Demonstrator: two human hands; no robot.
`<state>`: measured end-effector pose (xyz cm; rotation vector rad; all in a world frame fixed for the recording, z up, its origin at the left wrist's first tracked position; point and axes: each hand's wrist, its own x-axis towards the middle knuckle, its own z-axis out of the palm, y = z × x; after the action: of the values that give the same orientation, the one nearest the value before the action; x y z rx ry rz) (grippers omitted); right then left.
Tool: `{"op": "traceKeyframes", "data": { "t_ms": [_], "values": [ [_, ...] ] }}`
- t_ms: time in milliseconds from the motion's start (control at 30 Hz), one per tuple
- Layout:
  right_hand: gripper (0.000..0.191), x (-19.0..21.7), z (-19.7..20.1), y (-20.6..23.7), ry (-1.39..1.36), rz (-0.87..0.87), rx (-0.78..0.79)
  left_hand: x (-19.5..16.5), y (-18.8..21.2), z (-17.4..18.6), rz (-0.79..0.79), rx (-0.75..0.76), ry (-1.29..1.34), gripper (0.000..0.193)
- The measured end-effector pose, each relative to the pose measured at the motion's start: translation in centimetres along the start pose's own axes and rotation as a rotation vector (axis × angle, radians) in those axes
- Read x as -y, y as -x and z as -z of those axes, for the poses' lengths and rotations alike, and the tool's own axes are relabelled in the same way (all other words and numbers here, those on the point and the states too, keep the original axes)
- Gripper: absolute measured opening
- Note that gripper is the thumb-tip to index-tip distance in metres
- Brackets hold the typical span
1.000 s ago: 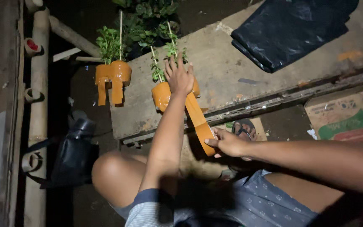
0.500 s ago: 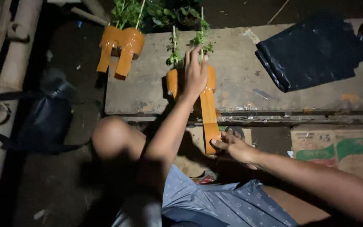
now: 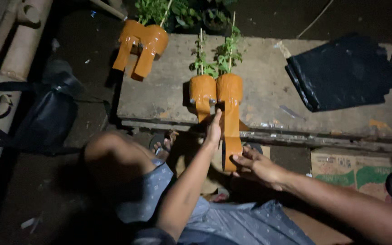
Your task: The person wraps orange tape around the base of two small potted plants to secure them. They pull tape from a roll, wrap it around the pots, and press it down to adhere.
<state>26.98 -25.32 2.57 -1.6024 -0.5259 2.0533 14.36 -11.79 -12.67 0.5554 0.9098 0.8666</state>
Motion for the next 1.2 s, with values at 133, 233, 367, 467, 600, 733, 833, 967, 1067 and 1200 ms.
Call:
{"op": "traceKeyframes", "data": {
  "t_ms": [133,233,367,467,600,733,833,967,1067,1200],
  "values": [
    [0.058,0.4,-0.2,0.2,0.030,0.011,-0.015,-1.6,0.0,-0.3,0.084,0.081,0.138,0.048],
    [0.057,0.3,-0.1,0.1,0.017,0.033,-0.011,-2.3,0.4,-0.6,0.157,0.009,0.099,0.046],
    [0.057,-0.3,0.3,-0.2,0.036,0.045,0.042,-2.6,0.8,-0.4,0.092,0.038,0.015,0.048],
    [0.056,-0.6,0.6,-0.5,0.009,0.076,0.039,-2.0,0.9,0.4,0.187,-0.033,-0.035,0.042],
    [0.053,-0.9,0.6,-0.6,0.037,0.074,0.072,-0.7,0.7,2.2,0.085,0.079,0.097,0.035],
    [0.052,-0.9,0.5,-0.9,0.019,0.052,0.027,-0.8,0.7,3.0,0.039,0.087,0.102,0.032],
    [0.052,-1.0,0.6,-1.1,0.041,0.061,0.034,-2.2,1.5,2.7,0.095,0.029,0.041,0.026],
    [0.051,-1.1,0.7,-1.1,-0.014,0.075,-0.002,-3.4,2.5,2.5,0.108,0.029,-0.040,0.029],
    [0.050,-1.1,0.6,-0.9,0.025,0.034,-0.013,-3.3,2.3,2.8,0.021,0.125,0.065,0.030],
    [0.048,-0.4,0.3,-0.3,-0.055,0.034,0.053,-4.4,2.0,2.3,-0.003,0.057,-0.145,0.032]
  ]
}}
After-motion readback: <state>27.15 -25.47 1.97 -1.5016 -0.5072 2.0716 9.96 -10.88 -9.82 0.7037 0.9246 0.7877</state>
